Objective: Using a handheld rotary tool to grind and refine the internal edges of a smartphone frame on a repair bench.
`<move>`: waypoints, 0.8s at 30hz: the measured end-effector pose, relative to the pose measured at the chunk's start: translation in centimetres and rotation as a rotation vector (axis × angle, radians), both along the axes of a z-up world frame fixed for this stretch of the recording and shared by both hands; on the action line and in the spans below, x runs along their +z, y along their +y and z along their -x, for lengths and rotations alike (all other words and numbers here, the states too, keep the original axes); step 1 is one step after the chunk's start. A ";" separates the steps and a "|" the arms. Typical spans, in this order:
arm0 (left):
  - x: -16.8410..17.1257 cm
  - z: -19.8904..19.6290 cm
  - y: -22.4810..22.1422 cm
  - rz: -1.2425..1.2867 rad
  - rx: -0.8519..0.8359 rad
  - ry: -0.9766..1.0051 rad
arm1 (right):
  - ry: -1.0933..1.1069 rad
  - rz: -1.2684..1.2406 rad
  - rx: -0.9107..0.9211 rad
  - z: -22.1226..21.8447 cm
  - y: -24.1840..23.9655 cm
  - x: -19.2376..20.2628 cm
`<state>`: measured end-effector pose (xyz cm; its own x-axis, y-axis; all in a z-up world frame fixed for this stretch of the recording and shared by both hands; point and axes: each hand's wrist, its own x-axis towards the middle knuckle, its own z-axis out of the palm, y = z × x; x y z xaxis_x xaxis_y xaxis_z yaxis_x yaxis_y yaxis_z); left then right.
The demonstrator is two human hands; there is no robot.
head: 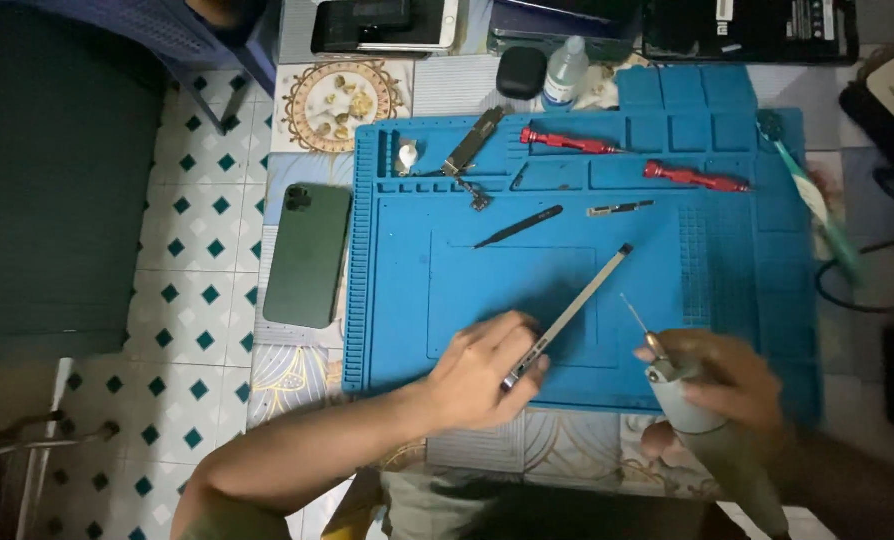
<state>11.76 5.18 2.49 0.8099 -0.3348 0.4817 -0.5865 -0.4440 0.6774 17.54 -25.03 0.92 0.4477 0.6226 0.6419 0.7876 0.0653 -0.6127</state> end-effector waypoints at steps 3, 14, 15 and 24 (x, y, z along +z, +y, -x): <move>-0.4 -0.3 0.1 0.032 0.003 -0.086 | 0.051 0.029 -0.108 1.0 -0.2 0.0; 0.4 -0.2 0.2 -0.031 -0.024 0.067 | -0.089 0.067 -0.085 1.2 0.1 -1.6; 0.5 -0.2 0.2 -0.039 -0.019 0.059 | -0.071 0.050 -0.034 0.9 0.5 -1.3; 0.1 0.2 0.1 -0.020 -0.049 0.033 | 0.507 0.282 -0.001 0.0 -4.4 -9.7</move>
